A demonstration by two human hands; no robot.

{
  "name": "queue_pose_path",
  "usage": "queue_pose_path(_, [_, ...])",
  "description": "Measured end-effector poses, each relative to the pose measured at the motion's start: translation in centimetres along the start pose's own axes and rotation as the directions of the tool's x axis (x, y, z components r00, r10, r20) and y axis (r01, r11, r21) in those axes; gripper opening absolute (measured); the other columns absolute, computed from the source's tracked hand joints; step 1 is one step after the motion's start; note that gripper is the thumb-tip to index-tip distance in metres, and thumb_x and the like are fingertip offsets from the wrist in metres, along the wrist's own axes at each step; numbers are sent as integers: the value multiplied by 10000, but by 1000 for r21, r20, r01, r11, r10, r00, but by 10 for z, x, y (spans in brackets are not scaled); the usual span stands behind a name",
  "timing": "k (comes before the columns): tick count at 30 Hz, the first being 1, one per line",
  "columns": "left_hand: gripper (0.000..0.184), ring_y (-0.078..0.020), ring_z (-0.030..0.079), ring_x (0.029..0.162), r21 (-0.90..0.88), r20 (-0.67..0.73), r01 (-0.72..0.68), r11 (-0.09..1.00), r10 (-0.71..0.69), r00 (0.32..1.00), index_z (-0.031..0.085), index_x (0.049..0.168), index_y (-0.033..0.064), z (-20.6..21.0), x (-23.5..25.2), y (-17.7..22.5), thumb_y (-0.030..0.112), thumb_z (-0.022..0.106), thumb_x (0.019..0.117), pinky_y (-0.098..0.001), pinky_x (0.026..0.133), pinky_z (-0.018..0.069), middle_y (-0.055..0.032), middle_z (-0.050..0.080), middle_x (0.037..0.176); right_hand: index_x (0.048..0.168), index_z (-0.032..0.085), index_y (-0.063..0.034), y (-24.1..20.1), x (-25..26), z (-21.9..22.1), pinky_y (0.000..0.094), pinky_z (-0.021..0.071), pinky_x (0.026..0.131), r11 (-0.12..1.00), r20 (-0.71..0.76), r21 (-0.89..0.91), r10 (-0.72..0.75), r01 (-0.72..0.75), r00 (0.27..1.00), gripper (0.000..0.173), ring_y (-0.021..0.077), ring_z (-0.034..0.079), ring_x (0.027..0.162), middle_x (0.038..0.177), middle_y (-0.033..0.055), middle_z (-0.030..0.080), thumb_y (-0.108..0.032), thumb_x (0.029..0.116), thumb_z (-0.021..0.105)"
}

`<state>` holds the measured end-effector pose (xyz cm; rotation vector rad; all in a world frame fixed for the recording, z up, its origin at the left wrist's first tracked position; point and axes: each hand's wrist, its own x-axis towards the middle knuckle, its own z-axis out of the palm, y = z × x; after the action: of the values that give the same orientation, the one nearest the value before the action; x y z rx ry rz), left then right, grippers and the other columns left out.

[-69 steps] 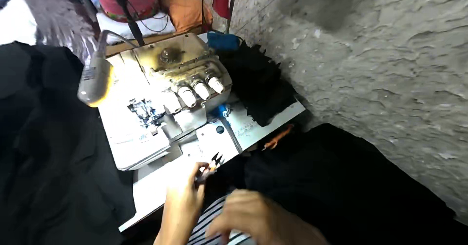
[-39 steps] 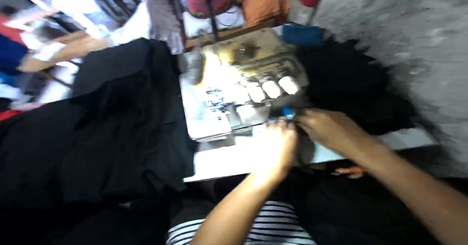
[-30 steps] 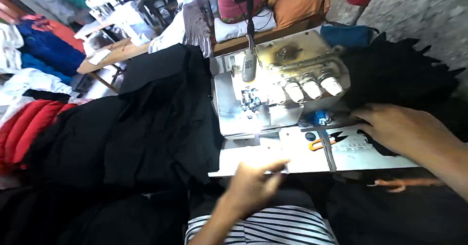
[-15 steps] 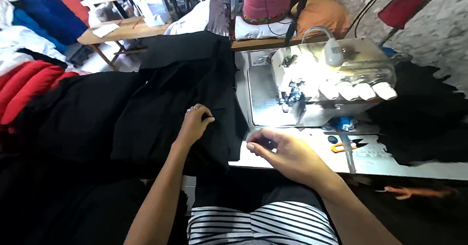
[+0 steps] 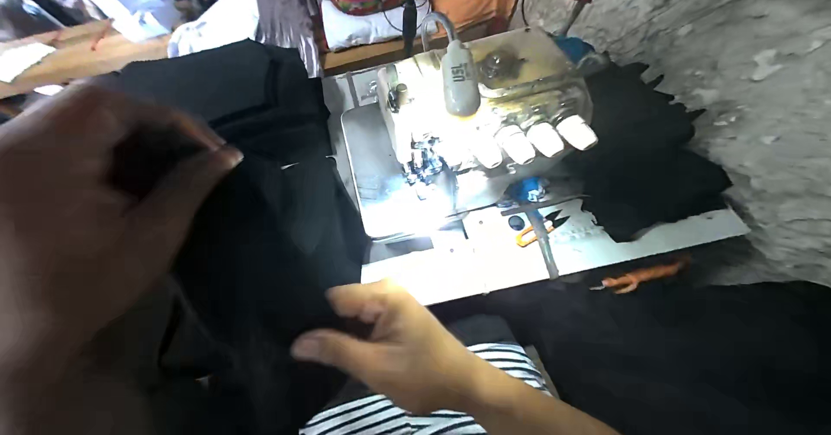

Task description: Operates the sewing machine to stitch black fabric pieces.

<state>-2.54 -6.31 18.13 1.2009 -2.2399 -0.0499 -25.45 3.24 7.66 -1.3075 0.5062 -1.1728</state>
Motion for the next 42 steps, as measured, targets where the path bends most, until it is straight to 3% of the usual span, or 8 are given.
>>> queue_pose_path(2, [324, -187, 683, 907, 52, 95, -103, 993, 98, 991, 683, 1138, 59, 43, 51, 4, 351, 652, 1003, -455, 793, 555, -120, 701, 1044, 1058, 694, 44, 1, -14, -27, 283, 650, 719, 990, -155, 76, 131, -121, 979, 174, 97, 730, 800, 914, 59, 736, -85, 1048, 576])
queue_pose_path(3, [308, -214, 700, 926, 35, 126, -136, 990, 131, 983, 707, 1111, 86, 75, 66, 0, 365, 673, 986, -486, 803, 562, -115, 714, 1045, 1067, 692, 40, 7, -21, -42, 322, 667, 712, 979, -217, 104, 196, -177, 956, 197, 136, 747, 799, 920, 69, 742, -95, 1064, 549])
queue_pose_path(5, [212, -239, 695, 951, -113, 170, -72, 991, 91, 981, 735, 1026, 67, 135, 77, -1, 247, 766, 918, -487, 855, 564, -115, 718, 1009, 1080, 692, 42, 24, -35, -65, 355, 681, 723, 963, -293, 102, 267, -248, 918, 206, 180, 762, 814, 936, 95, 746, -98, 1068, 541])
queue_pose_path(8, [149, -113, 676, 1021, -230, 228, 94, 969, -40, 973, 736, 1014, 118, 177, 77, -3, 204, 780, 901, -373, 938, 542, -23, 723, 1032, 1079, 680, 45, 38, -51, -81, 366, 685, 744, 949, -325, 133, 313, -284, 892, 172, 203, 764, 833, 974, 107, 724, -72, 1055, 557])
queue_pose_path(20, [194, -127, 655, 1071, -256, 302, 180, 950, -98, 948, 718, 1034, 106, 178, 81, -6, 238, 786, 908, -381, 965, 520, -45, 703, 1092, 1157, 685, 67, 44, -58, -89, 341, 671, 779, 926, -343, 189, 374, -327, 862, 276, 231, 771, 834, 993, 141, 768, 17, 894, 752])
queue_pose_path(32, [189, -181, 653, 1064, -252, 277, 214, 944, -142, 950, 718, 1032, 79, 175, 79, 5, 212, 783, 915, -420, 956, 519, -88, 693, 1077, 1101, 723, 12, 34, -48, -94, 281, 652, 750, 956, -438, -13, 257, -292, 861, 189, 149, 755, 790, 899, 72, 769, -93, 944, 727])
queue_pose_path(37, [183, -184, 653, 1049, -245, 277, 217, 945, -147, 949, 716, 1026, 73, 173, 78, 7, 215, 772, 925, -414, 947, 519, -93, 687, 1067, 982, 761, -59, 33, -35, -98, 164, 583, 638, 924, -529, -279, 79, -261, 845, 118, 31, 693, 684, 789, -19, 747, -158, 918, 765])
queue_pose_path(42, [206, -212, 674, 1030, -207, 282, 221, 953, -158, 946, 722, 1037, 63, 171, 80, 10, 231, 769, 926, -446, 933, 529, -113, 708, 1055, 1005, 728, -63, 28, -37, -98, 170, 565, 572, 926, -534, -248, 115, -285, 837, 169, 47, 676, 638, 761, -13, 732, -128, 867, 801])
